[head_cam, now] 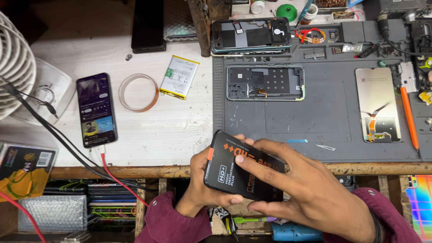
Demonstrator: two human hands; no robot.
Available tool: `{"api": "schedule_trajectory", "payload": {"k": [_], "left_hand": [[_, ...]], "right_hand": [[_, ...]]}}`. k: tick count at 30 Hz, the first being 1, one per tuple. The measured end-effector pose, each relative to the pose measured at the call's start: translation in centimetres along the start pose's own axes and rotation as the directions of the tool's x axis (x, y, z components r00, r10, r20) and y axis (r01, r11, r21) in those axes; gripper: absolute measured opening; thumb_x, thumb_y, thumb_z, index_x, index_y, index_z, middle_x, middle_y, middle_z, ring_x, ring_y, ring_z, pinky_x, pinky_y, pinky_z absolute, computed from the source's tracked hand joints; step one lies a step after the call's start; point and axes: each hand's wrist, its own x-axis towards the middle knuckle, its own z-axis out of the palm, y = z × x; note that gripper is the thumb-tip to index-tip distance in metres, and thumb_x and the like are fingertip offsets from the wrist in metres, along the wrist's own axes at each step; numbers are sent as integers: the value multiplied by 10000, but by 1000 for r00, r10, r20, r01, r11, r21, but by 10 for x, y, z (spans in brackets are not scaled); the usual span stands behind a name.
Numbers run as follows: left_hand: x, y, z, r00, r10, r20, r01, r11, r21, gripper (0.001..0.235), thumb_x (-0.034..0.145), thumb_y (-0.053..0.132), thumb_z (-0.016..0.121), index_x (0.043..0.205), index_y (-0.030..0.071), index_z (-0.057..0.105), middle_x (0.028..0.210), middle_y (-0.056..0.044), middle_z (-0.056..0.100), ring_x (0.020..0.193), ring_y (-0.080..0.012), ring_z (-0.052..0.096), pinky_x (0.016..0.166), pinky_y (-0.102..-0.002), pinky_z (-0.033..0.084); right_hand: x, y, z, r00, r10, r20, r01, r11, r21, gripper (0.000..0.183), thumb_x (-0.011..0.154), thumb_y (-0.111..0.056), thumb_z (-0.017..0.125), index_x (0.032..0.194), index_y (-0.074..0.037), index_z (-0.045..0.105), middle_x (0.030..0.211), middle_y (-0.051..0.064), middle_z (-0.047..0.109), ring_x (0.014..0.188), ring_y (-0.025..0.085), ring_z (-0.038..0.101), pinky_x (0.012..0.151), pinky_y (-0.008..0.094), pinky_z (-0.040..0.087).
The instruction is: The person applies adhesive to the edges of a smartphone chassis, then places a display assembly onto the frame and presses it into place. The person handles the phone body and display, using a small adhesive tube and tweezers on a cluttered workbench.
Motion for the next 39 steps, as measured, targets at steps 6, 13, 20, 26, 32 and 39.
{"api": "schedule_trajectory", "payload": {"k": [6, 13, 20, 26, 32, 39], "left_hand": [[3, 14, -1, 998, 63, 20, -64, 996, 69, 924, 749, 225, 974, 1465, -131, 512, 1553, -224, 545, 1401, -295, 588, 1205, -429, 494], [6, 25, 21, 978, 192, -76, -166, 951, 260, 585, 878, 7, 780, 1397, -118, 540, 1330, -173, 606, 1286, -229, 631, 1125, -354, 515], [3, 38, 35, 947, 287, -144, -96, 681, 726, 626, 784, 55, 833, 1345, -52, 578, 1058, -112, 695, 929, -148, 704, 823, -262, 585], [3, 27, 42, 969, 52, -241, 80, 858, 507, 747, 843, 28, 800, 1465, -24, 390, 1008, -117, 778, 896, -134, 764, 777, -253, 642], [11, 20, 27, 968, -77, -240, 64, 996, -60, 851, 905, -111, 636, 1582, 27, 139, 1260, -214, 659, 1095, -226, 712, 898, -343, 623], [13, 23, 5, 955, -3, -297, -21, 997, -76, 843, 916, -103, 670, 1573, -1, 151, 1258, -237, 647, 1107, -231, 709, 928, -376, 640]], "right_hand": [[7, -5, 14, 981, 56, -186, -65, 997, -43, 807, 652, -279, 877, 1397, -202, 576, 1327, 182, 564, 1046, 364, 700, 775, 416, 624], [9, -5, 24, 915, 160, -370, -269, 926, -265, 792, 664, -338, 885, 1384, -195, 587, 1290, 199, 553, 1003, 386, 667, 730, 453, 578], [7, -10, 47, 892, 143, -429, -303, 894, -331, 841, 651, -310, 899, 1414, -169, 576, 1282, 230, 528, 983, 377, 633, 745, 461, 561], [13, -21, 48, 891, 120, -439, -309, 867, -391, 858, 644, -278, 908, 1421, -157, 564, 1283, 242, 510, 983, 388, 632, 737, 460, 560], [10, -8, 37, 922, 201, -332, -249, 962, -110, 1099, 583, -315, 945, 1511, -80, 406, 1333, 231, 487, 984, 318, 630, 767, 416, 563], [-85, 70, -23, 544, 366, -755, 105, 863, 494, 138, 1162, -53, 597, 1032, -11, 609, 720, 72, 597, 553, 131, 565, 564, 282, 476]]}}
